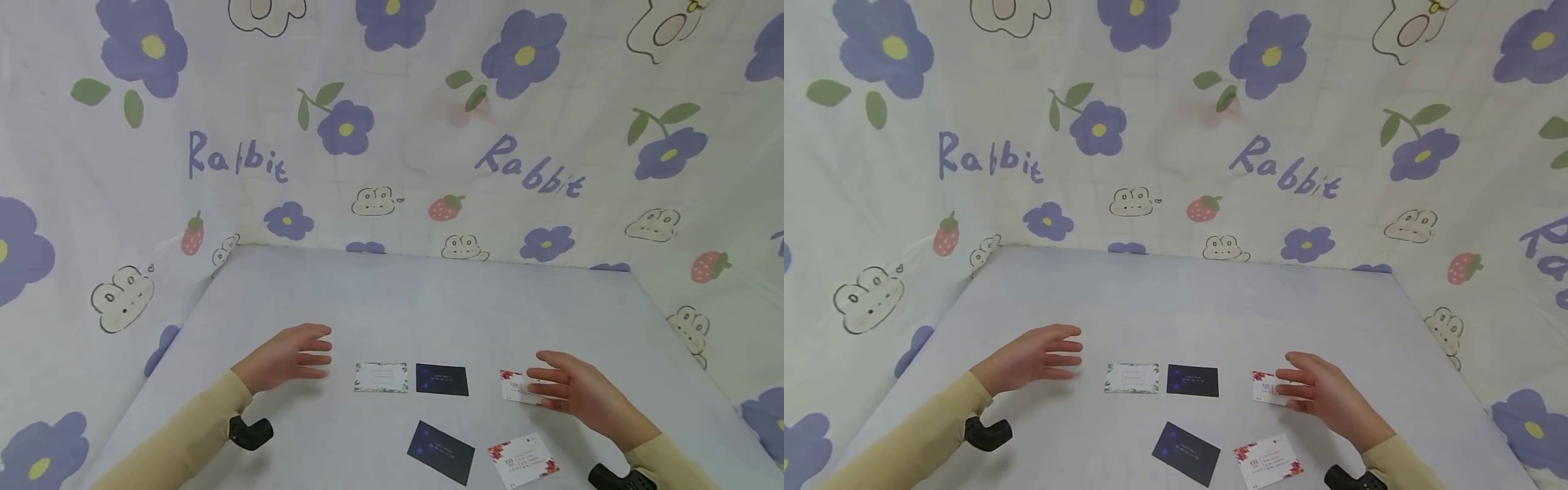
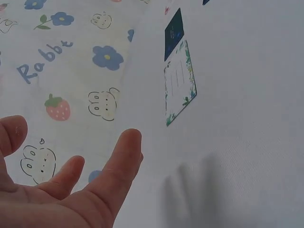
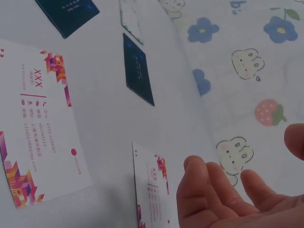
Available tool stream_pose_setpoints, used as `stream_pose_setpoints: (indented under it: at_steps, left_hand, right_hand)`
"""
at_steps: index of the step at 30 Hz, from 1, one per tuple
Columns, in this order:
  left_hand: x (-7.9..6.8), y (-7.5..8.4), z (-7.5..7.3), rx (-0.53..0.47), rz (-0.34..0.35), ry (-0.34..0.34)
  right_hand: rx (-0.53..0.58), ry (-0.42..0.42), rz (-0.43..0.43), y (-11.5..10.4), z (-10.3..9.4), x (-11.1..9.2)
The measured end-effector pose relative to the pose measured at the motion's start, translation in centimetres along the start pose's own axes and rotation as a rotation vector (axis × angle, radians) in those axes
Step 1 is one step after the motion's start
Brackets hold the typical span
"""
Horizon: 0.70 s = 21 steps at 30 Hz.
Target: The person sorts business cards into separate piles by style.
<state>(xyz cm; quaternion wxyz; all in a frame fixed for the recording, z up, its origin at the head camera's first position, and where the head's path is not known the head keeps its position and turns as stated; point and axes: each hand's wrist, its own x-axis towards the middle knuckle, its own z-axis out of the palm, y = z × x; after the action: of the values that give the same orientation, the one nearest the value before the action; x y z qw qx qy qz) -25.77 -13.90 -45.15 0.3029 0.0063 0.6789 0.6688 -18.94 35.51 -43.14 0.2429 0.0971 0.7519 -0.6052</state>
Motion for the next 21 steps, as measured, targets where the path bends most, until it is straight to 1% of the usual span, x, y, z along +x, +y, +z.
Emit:
stream_pose_setpoints:
  at_steps: [4,7,16,21]
  left_hand:
    - [-0.46,-0.16,-0.89,0.016,-0.008,0.009]
    - [-0.71,-0.13,-1.15,0.032,-0.006,0.005]
    - [-0.79,-0.21,-1.06,0.054,0.002,0.001]
    - [-0.63,-0.32,-0.85,0.051,0.000,-0.008]
  right_hand:
    - [0.018,0.016,0.012,0.13,-0.40,-0.27]
    - [0.032,0.023,0.016,0.20,-0.55,-0.43]
    - [0.052,0.002,0.008,0.30,-0.46,-0.56]
    - [0.040,0.011,0.022,0.34,-0.42,-0.53]
